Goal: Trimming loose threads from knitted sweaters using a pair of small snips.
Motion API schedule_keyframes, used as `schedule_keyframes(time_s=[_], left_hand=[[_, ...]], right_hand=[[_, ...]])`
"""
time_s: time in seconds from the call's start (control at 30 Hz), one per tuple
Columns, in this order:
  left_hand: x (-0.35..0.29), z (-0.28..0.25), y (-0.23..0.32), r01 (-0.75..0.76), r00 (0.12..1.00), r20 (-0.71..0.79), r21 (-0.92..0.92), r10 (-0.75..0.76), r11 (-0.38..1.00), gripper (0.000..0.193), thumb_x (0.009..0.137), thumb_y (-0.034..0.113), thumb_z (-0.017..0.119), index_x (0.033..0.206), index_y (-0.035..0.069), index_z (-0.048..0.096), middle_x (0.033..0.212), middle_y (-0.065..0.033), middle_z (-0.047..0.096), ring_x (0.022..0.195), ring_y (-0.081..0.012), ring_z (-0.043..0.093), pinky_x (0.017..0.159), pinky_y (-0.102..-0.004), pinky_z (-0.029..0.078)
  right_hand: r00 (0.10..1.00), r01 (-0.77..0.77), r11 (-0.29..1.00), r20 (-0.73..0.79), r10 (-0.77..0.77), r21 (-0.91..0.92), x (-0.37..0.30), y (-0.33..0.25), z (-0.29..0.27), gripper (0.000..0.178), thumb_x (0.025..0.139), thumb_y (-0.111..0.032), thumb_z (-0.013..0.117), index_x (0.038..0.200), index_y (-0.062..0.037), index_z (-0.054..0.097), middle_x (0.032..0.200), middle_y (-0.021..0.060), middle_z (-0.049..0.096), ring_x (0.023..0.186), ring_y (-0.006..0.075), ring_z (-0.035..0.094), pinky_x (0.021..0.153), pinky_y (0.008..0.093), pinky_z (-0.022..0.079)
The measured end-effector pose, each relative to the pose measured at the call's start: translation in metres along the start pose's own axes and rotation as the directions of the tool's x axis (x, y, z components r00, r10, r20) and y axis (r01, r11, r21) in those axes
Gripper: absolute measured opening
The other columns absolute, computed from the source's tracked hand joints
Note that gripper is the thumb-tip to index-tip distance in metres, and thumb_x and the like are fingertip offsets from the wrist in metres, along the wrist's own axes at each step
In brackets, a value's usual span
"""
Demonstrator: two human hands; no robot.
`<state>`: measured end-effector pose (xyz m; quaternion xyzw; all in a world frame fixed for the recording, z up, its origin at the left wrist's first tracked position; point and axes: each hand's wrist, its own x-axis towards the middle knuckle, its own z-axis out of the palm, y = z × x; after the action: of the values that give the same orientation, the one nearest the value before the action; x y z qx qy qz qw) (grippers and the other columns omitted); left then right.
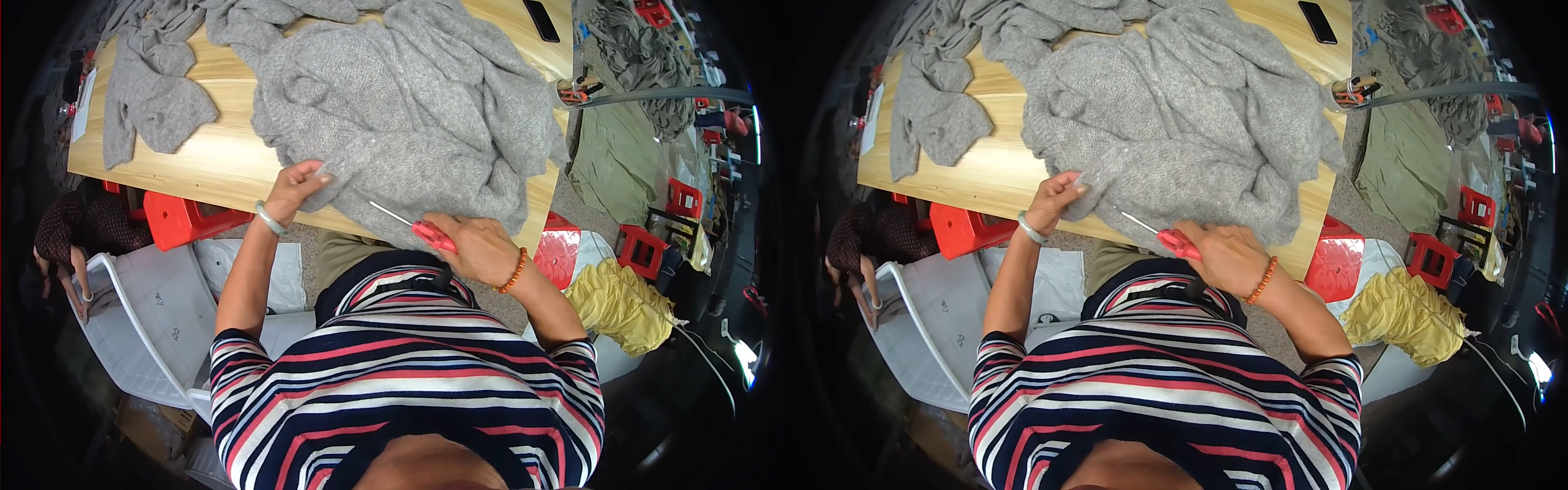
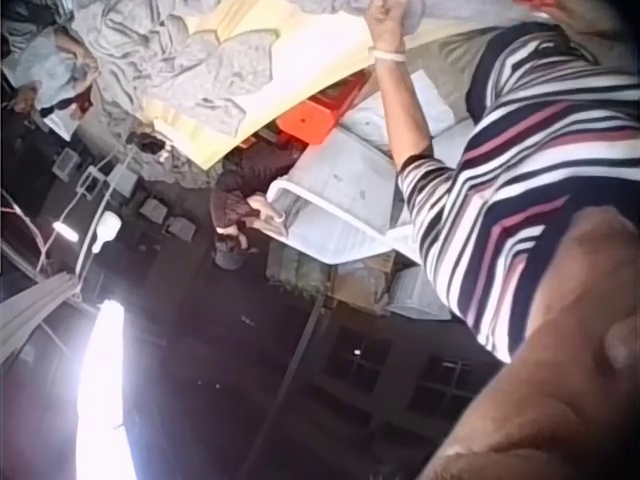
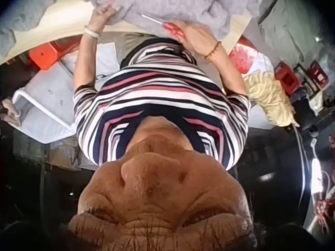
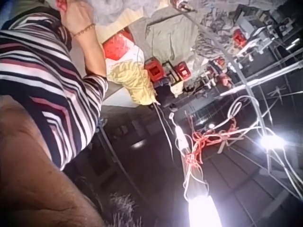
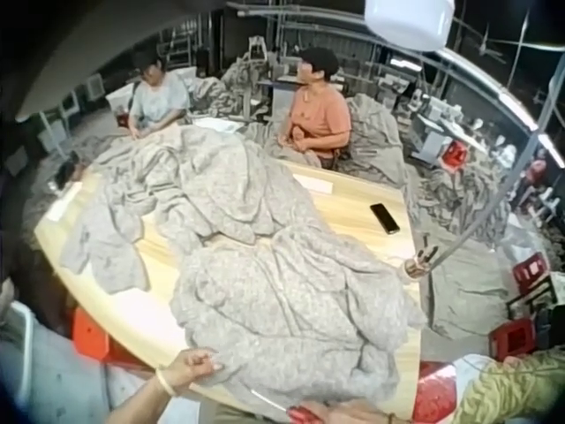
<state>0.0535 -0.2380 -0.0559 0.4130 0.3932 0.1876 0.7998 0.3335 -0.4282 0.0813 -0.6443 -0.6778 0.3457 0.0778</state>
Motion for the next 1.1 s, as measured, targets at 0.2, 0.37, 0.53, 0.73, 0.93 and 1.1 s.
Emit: schedule_keyframes(time_s=[0.2, 0.37, 0.53, 0.73, 0.93, 1.1], left_hand=[[0.024, 0.012, -0.016, -0.106, 0.994, 0.021, 0.216, 0.104, 0.971, 0.017, 0.090, 0.002, 0.067, 0.106, -0.002, 0.069, 0.096, 0.0001, 0.071, 0.080, -0.0059, 0.062, 0.072, -0.0228, 0.052], [0.016, 0.003, -0.009, -0.165, 0.986, 0.093, 0.640, 0.138, 0.750, 0.019, 0.086, 0.003, 0.070, 0.104, -0.003, 0.068, 0.090, 0.0013, 0.069, 0.080, -0.0047, 0.058, 0.072, -0.0226, 0.049], [0.019, 0.034, 0.008, -0.153, 0.985, 0.128, 0.330, 0.117, 0.932, 0.023, 0.087, 0.004, 0.071, 0.109, -0.002, 0.065, 0.100, -0.0008, 0.068, 0.088, -0.0059, 0.059, 0.078, -0.0225, 0.050], [0.051, 0.064, 0.015, -0.242, 0.968, 0.146, 0.341, 0.204, 0.908, 0.020, 0.088, 0.003, 0.071, 0.106, -0.002, 0.066, 0.100, -0.0018, 0.069, 0.086, -0.0071, 0.061, 0.078, -0.0223, 0.050], [0.051, 0.062, 0.009, -0.213, 0.976, 0.051, 0.457, 0.214, 0.863, 0.011, 0.085, 0.005, 0.072, 0.093, -0.003, 0.071, 0.083, -0.0003, 0.070, 0.074, -0.0046, 0.058, 0.067, -0.0223, 0.048], [0.039, 0.067, 0.008, -0.215, 0.974, 0.026, 0.395, 0.223, 0.893, 0.008, 0.086, 0.003, 0.071, 0.090, -0.003, 0.073, 0.080, 0.0009, 0.070, 0.071, -0.0035, 0.055, 0.063, -0.0225, 0.046]], right_hand=[[0.996, -0.079, 0.995, 0.041, 0.082, -0.062, -0.001, -0.011, -0.011, 0.036, 0.090, -0.024, 0.063, 0.122, -0.0095, 0.059, 0.077, 0.0215, 0.068, 0.074, 0.0405, 0.068, 0.068, 0.0496, 0.053], [0.992, -0.104, 0.992, 0.067, 0.108, -0.070, -0.005, -0.012, -0.017, 0.038, 0.090, -0.023, 0.063, 0.125, -0.0102, 0.057, 0.079, 0.0216, 0.068, 0.075, 0.0414, 0.067, 0.068, 0.0487, 0.053], [0.996, -0.075, 0.997, -0.043, 0.074, -0.030, -0.014, 0.005, -0.007, 0.039, 0.090, -0.022, 0.063, 0.127, -0.0111, 0.055, 0.083, 0.0220, 0.068, 0.076, 0.0417, 0.067, 0.068, 0.0483, 0.053], [0.989, -0.112, 0.993, -0.102, 0.110, -0.021, -0.017, 0.012, -0.011, 0.039, 0.092, -0.023, 0.063, 0.128, -0.0111, 0.054, 0.085, 0.0217, 0.069, 0.076, 0.0415, 0.067, 0.068, 0.0489, 0.052], [0.981, -0.191, 0.979, -0.044, 0.188, -0.076, -0.020, 0.001, -0.028, 0.035, 0.092, -0.026, 0.061, 0.122, -0.0078, 0.059, 0.080, 0.0242, 0.068, 0.076, 0.0415, 0.068, 0.070, 0.0486, 0.054], [0.984, -0.179, 0.982, -0.024, 0.178, -0.062, -0.019, 0.003, -0.026, 0.035, 0.092, -0.028, 0.061, 0.121, -0.0079, 0.060, 0.077, 0.0241, 0.067, 0.075, 0.0422, 0.067, 0.069, 0.0501, 0.053]])
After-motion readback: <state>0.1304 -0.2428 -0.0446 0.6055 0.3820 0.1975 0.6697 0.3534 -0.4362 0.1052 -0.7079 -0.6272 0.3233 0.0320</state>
